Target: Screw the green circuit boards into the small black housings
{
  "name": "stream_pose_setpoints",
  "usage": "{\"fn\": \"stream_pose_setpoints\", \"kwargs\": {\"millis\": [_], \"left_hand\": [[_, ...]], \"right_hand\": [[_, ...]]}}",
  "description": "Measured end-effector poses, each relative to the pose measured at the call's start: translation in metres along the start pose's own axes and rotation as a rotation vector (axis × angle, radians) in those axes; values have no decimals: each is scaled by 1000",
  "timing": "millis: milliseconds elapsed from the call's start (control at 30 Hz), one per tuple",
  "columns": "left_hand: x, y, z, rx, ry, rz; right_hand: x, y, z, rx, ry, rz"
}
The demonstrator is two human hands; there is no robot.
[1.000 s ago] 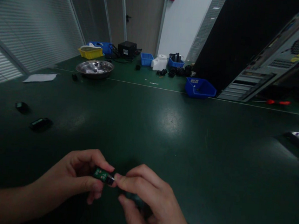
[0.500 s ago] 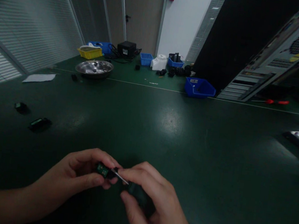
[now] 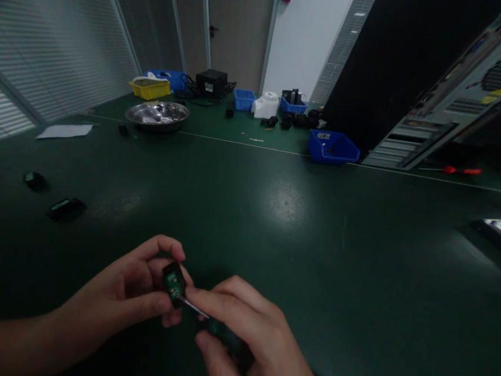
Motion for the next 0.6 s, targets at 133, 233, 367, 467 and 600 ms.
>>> {"fn": "stream_pose_setpoints", "kwargs": {"millis": [133,233,367,467,600], "left_hand": [[-2,-1,2,3,-42,-13],[-2,-1,3,31,-70,-21],[0,0,4,26,-95,-81],[0,0,4,8,-121,-122],[-1,0,4,-14,-169,-140]], "right_hand": [[2,-4,1,52,-33,22],[3,-5,1,44,-16,30],[2,-3,1,22,57,4],[0,0,1,-4,92,-20],[0,0,0,-23,62,-37]]}}
Point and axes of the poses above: each hand's wrist, its own y-axis away from the middle knuckle, its own z-axis out of the back of the hand, x = y × z, the point moved 1 cm from there along -y, towards the middle knuckle, and after that the axes turned 1 degree about x, right-handed, at the moved point
